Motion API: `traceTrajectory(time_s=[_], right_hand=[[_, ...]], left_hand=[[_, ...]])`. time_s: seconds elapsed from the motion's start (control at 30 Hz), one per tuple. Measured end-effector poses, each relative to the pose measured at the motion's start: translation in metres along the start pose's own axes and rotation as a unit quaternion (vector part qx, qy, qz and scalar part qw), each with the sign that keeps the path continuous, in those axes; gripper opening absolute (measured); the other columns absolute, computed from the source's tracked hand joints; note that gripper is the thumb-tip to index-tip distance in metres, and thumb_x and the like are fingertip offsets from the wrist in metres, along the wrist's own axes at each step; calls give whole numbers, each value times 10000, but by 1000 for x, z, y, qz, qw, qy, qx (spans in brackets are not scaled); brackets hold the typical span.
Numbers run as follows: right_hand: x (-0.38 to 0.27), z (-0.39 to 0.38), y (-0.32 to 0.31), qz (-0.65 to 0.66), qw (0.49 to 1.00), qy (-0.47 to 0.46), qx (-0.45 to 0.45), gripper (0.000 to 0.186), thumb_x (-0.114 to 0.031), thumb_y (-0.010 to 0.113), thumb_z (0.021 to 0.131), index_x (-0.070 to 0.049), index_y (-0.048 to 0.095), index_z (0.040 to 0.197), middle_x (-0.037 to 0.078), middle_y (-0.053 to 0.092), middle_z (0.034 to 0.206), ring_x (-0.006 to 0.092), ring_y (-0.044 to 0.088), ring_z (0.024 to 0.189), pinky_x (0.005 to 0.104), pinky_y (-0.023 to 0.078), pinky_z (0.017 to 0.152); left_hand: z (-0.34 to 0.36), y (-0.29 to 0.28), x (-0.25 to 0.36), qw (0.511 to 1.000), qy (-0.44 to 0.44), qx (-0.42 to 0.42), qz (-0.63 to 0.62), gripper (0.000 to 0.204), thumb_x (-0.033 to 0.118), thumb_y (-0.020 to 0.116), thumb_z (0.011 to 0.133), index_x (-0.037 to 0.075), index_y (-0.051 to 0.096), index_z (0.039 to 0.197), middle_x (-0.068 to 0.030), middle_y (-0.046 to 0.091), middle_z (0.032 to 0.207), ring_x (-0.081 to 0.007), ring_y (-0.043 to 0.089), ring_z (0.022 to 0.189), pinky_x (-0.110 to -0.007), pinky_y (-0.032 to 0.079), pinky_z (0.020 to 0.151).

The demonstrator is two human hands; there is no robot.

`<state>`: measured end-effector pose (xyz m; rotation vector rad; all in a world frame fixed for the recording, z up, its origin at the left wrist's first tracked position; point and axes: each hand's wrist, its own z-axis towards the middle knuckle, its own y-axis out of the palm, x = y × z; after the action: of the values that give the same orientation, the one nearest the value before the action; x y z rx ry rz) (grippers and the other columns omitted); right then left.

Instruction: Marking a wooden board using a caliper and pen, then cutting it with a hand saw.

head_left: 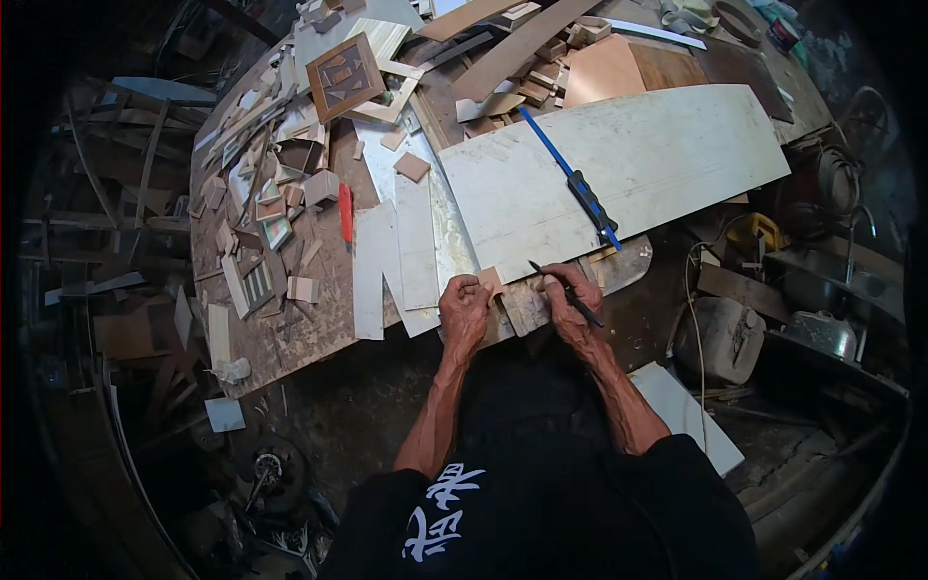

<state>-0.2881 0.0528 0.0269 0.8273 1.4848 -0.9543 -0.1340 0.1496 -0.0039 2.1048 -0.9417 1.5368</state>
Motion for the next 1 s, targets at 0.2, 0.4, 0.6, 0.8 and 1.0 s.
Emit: traceTrajectory(time_s=[0.2,0.4,0.6,0.8,1.0], right_hand=[[-2,6,-5,48,999,2,21,174,-111,558,895,-24,614,1034,20,639,769,43,480,617,207,407,557],[2,15,0,36,999,-1,21,181,-105,549,900,-20,607,1049,29,645,790,56,503,654,216,426,591],[-12,29,10,39,999,14,-12,192,-109,528,905,-8,603,1050,47,649,821,98,554,741,247,461,688],[-13,39,16,46,999,10,5,193,-125,550,896,-8,610,1037,32,647,758,63,519,602,233,427,532],[-10,54,15,60,996,62,-7,193,-137,535,918,-24,606,1057,43,654,818,75,534,717,222,443,661]], left_hand=[[0,-7,11,1000,1,-11,-11,233,63,654,832,-26,549,1021,-41,577,785,-82,536,661,-215,433,574],[36,0,47,998,41,37,30,327,75,620,838,-50,543,1130,-48,589,777,-93,532,653,-233,436,578],[128,-1,60,993,78,61,58,306,63,616,791,-44,594,1076,-52,601,714,-102,542,646,-253,434,578],[189,4,65,962,171,138,163,308,126,632,763,-34,640,1026,-118,659,777,-213,604,678,-326,482,667],[195,18,63,944,188,176,208,307,163,656,759,-33,670,995,-183,651,827,-291,624,778,-365,481,743]])
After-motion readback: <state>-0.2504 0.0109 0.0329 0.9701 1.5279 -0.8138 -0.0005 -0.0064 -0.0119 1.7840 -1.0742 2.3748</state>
